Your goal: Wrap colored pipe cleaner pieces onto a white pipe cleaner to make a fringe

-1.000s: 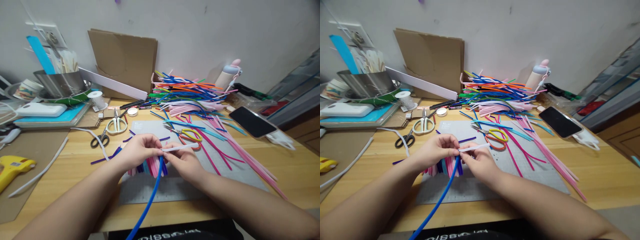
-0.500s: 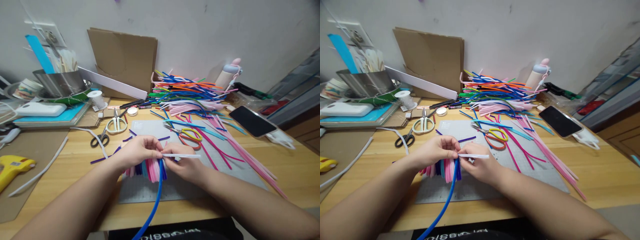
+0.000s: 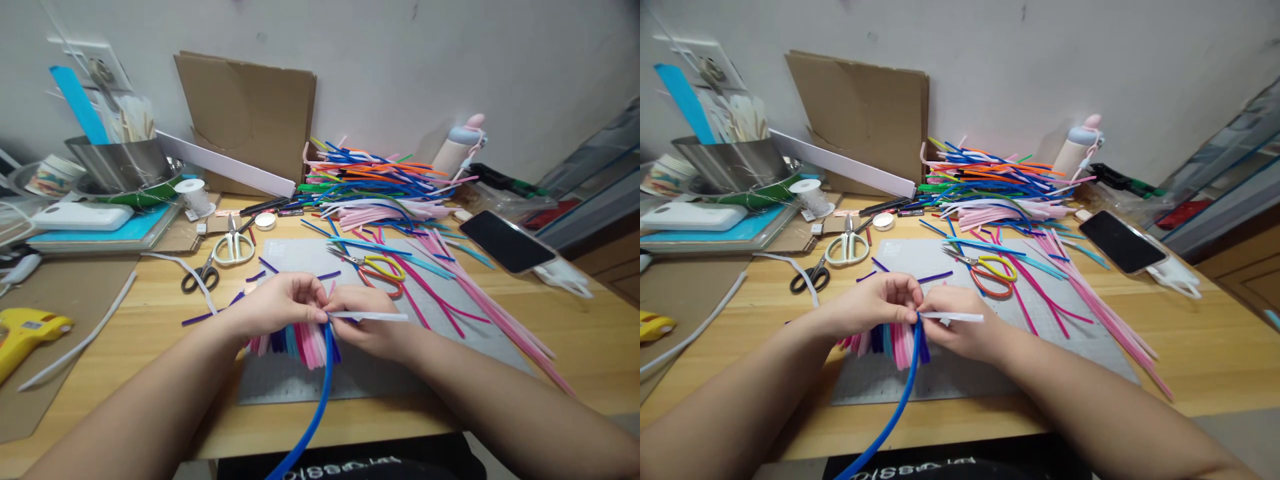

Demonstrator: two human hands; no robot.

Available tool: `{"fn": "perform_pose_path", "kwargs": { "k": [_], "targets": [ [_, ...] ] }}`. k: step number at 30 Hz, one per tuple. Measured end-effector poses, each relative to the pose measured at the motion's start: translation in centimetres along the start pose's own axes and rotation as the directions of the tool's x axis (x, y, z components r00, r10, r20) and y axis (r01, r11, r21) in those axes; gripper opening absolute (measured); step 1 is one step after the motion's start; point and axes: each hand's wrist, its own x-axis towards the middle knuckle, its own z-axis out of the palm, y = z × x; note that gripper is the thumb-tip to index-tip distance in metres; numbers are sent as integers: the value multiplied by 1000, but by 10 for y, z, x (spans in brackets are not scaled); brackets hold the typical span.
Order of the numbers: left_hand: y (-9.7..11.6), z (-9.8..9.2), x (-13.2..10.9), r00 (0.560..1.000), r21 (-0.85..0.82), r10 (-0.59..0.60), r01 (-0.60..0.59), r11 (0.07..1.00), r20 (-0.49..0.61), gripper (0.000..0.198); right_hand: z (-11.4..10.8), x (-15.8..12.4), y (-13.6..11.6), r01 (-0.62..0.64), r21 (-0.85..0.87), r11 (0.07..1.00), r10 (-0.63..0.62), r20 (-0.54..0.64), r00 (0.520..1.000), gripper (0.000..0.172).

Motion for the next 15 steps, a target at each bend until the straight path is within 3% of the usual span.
{"fn": "perform_pose_path", "kwargs": {
  "k": [10,13,15],
  "targets": [
    [-2,4,1,996,54,57,-53,997,-71,18,6,-1,-5,-211,90,973,220,-109,969,10],
    [-3,4,2,989,111,86,-72,991,-124,18,8,-1,-8,-340,194,920,365,-112,924,11],
    [-3,4,2,979,154,105,-79,985,-173,18,8,1,-9,-433,347,832,480,-59,875,10]
  ]
}}
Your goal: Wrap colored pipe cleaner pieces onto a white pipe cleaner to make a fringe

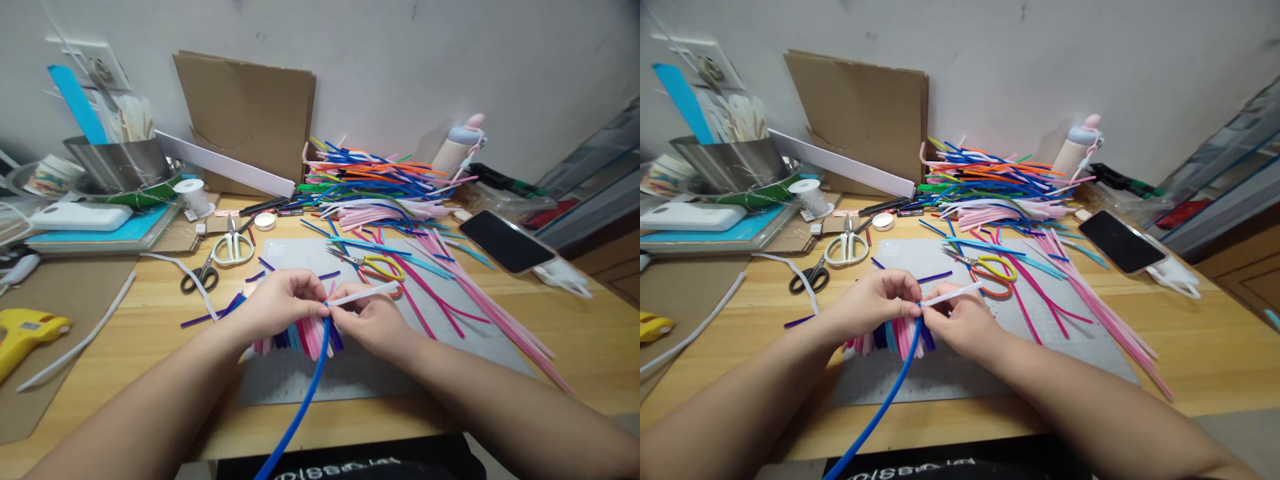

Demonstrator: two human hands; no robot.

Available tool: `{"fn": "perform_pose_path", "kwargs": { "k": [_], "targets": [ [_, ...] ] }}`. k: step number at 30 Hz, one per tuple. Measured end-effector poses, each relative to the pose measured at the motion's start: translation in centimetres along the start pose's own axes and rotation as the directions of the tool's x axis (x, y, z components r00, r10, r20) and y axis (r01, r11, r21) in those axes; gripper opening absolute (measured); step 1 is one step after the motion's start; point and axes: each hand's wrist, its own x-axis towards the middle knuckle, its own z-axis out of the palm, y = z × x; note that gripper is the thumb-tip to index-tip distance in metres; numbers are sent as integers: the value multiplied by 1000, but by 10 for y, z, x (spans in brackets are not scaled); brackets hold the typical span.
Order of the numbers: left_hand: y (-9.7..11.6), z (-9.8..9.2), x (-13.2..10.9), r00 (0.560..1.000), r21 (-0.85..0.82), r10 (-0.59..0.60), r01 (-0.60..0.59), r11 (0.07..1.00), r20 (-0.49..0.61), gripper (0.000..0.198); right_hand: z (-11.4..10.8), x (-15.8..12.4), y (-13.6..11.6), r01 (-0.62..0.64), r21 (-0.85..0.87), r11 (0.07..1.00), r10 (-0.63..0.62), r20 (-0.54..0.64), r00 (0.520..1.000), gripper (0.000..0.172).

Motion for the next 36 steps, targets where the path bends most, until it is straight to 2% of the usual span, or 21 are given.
{"fn": "perform_pose_path", "kwargs": {
  "k": [2,4,8,13,15,16,18,21,24,26,30,32,34,36],
  "targets": [
    [1,-1,0,998,46,16,-13,999,-56,17,0,2,-1,-109,195,975,100,58,993,10],
    [2,-2,-1,993,100,42,-31,994,-107,15,0,4,-1,-181,381,907,147,116,982,9],
    [5,-4,-2,978,231,115,-73,970,-173,12,-1,5,1,-301,666,683,226,199,954,11],
    [9,-7,-4,961,353,185,-103,930,-208,7,-5,7,4,-509,758,407,318,405,857,18],
    [11,-8,-4,963,364,169,-84,928,-209,8,-6,9,4,-547,765,340,325,450,832,20],
    [12,-9,-5,965,359,150,-65,931,-214,9,-6,10,3,-546,768,336,324,450,832,20],
    [13,-10,-4,966,334,87,0,943,-244,12,-5,10,2,-514,761,395,331,405,853,19],
    [13,-12,-2,955,243,22,54,968,-297,15,0,8,-1,-501,632,591,382,327,864,12],
    [10,-12,1,948,164,9,46,985,-319,17,6,3,-3,-547,426,720,409,376,831,25],
    [8,-12,2,944,135,4,43,990,-330,19,11,0,-4,-564,423,709,390,430,814,24],
    [4,-10,2,920,151,56,3,989,-387,20,14,-4,-6,-585,626,516,307,502,809,23],
    [3,-8,3,907,127,69,-17,992,-415,21,10,-3,-5,-591,656,470,299,511,806,21],
    [2,-8,4,896,63,59,-34,997,-440,22,2,2,-4,-573,624,532,313,484,817,22],
    [0,-8,6,883,15,55,-55,998,-466,22,-9,9,-3,-510,528,679,327,404,854,22]
  ]
}}
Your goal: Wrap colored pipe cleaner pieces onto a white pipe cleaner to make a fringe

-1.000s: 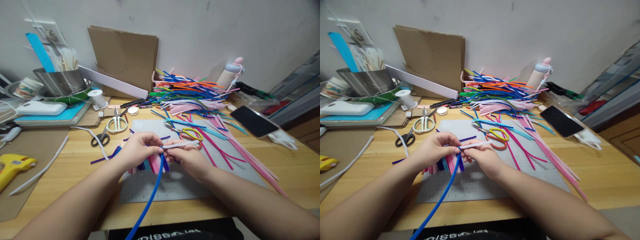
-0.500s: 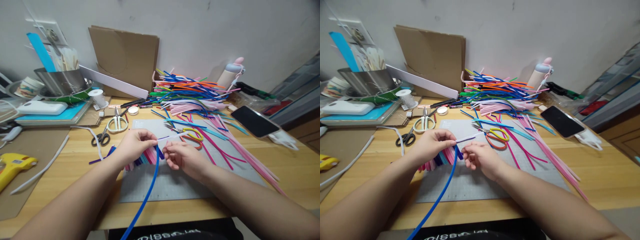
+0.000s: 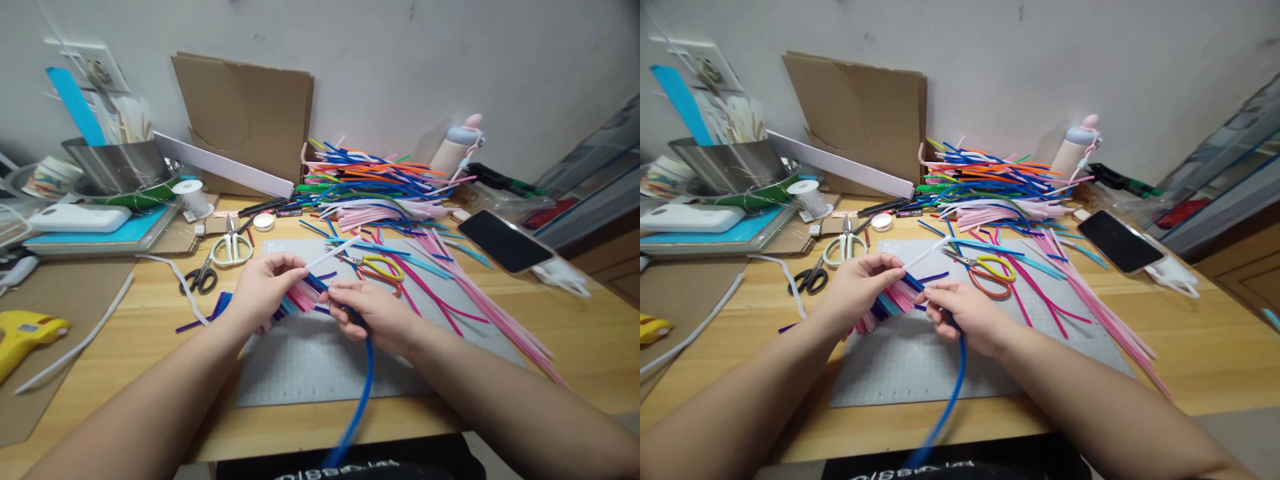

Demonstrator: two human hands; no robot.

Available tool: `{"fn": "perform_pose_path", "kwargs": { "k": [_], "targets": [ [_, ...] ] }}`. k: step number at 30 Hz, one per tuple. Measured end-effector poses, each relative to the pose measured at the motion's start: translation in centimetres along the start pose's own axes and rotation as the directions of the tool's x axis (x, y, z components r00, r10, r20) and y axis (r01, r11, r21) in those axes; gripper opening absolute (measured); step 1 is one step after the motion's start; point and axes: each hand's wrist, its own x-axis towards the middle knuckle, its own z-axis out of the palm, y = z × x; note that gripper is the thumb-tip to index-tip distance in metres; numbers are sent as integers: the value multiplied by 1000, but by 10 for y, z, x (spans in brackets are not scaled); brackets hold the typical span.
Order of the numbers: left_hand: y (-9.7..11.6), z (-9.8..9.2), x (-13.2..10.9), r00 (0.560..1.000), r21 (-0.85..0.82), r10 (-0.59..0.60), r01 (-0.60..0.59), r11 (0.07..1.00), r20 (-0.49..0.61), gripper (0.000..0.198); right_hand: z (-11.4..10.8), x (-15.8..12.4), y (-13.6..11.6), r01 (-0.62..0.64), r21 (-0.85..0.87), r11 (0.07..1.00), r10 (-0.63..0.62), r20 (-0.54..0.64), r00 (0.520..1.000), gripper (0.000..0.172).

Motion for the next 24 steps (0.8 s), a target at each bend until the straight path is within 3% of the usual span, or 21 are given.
{"fn": "perform_pose_path", "kwargs": {
  "k": [3,5,7,14,17,24],
  "targets": [
    [0,1,0,1000,-18,10,-10,1000,-13,22,-13,1,-12,64,-362,930,-114,-120,986,20],
    [3,2,-2,1000,0,12,-12,1000,9,19,-18,0,-16,78,-567,820,-170,-112,979,21],
    [7,4,-5,999,39,12,-14,999,41,15,-18,-2,-16,96,-654,751,-196,-81,977,22],
    [5,10,-13,984,232,123,-151,961,132,8,4,0,0,298,-531,793,-375,-40,926,17],
    [0,9,-12,973,295,200,-227,928,119,11,5,1,7,313,-499,808,-401,-79,913,21],
    [-2,9,-12,875,438,434,-483,758,214,6,6,0,12,319,-629,710,-490,-115,864,22]
  ]
}}
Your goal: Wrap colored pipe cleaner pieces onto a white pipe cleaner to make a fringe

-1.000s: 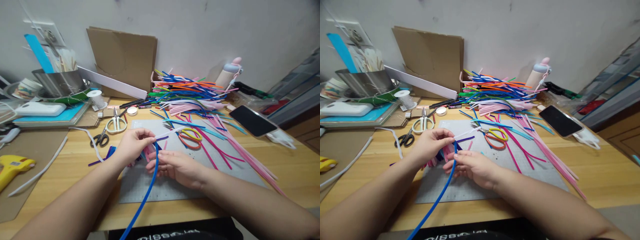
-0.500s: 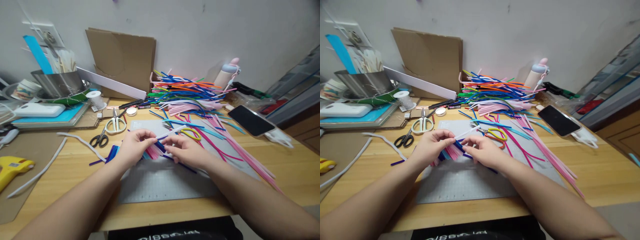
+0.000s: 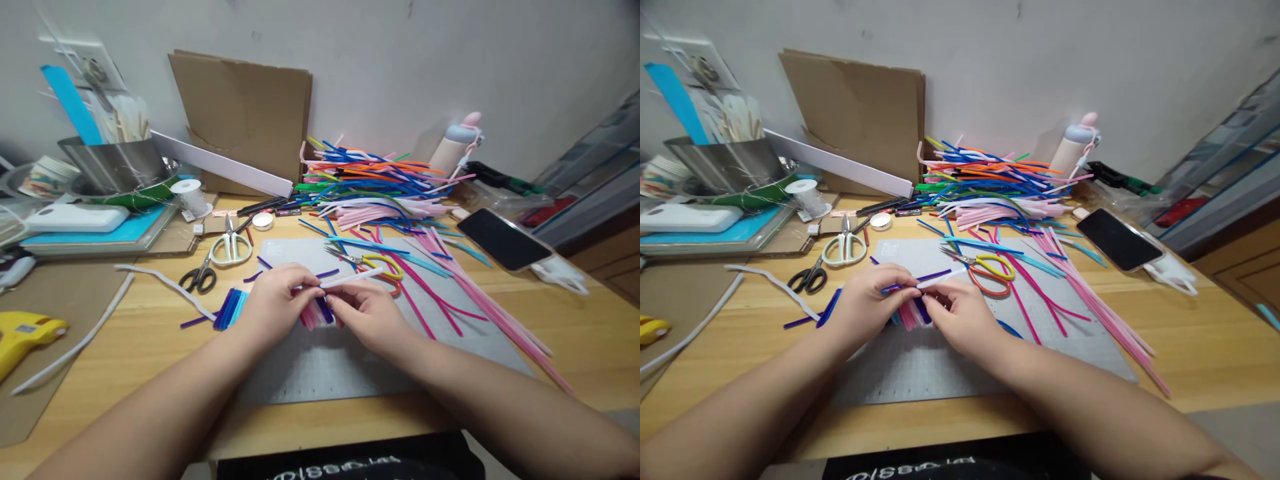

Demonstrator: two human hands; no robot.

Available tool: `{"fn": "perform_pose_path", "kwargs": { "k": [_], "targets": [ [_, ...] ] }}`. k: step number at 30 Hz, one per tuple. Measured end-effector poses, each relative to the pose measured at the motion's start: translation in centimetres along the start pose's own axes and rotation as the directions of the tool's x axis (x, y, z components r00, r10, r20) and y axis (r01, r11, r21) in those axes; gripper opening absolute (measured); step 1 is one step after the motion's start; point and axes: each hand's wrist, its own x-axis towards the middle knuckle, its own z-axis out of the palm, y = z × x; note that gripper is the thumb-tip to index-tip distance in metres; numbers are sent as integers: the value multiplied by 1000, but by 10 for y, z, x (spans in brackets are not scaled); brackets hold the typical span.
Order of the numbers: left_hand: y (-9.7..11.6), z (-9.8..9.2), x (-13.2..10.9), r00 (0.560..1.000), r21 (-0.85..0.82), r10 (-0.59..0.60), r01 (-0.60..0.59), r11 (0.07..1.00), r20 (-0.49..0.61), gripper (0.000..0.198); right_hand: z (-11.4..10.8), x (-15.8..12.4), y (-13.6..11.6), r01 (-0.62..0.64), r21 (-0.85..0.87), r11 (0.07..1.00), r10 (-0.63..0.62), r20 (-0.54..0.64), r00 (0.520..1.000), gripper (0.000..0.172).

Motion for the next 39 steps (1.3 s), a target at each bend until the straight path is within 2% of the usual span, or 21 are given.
{"fn": "perform_pose_path", "kwargs": {
  "k": [6,11,14,21,24,28,35,39],
  "targets": [
    [2,-1,0,999,-2,26,-26,1000,26,10,-1,1,-4,58,-93,994,-57,21,998,17],
    [3,-4,2,999,-63,-36,37,997,32,10,0,1,4,-70,-23,997,71,48,996,14],
    [4,-5,3,994,-88,-99,103,991,48,10,2,0,7,-94,21,995,93,21,995,10],
    [1,-6,3,974,-105,-202,212,972,99,10,2,0,-3,-210,122,970,203,67,977,8],
    [-2,-6,5,951,-216,-277,301,929,136,13,1,2,-6,-263,179,948,253,79,964,10],
    [-6,-3,6,908,-389,-373,418,821,189,25,0,4,-5,-292,230,928,282,78,956,12],
    [-4,-4,5,917,-281,-347,392,876,198,22,0,4,-2,-297,222,929,284,87,955,14],
    [-1,-5,4,932,-254,-326,357,899,157,17,0,5,-4,-315,211,925,302,92,949,14]
  ]
}}
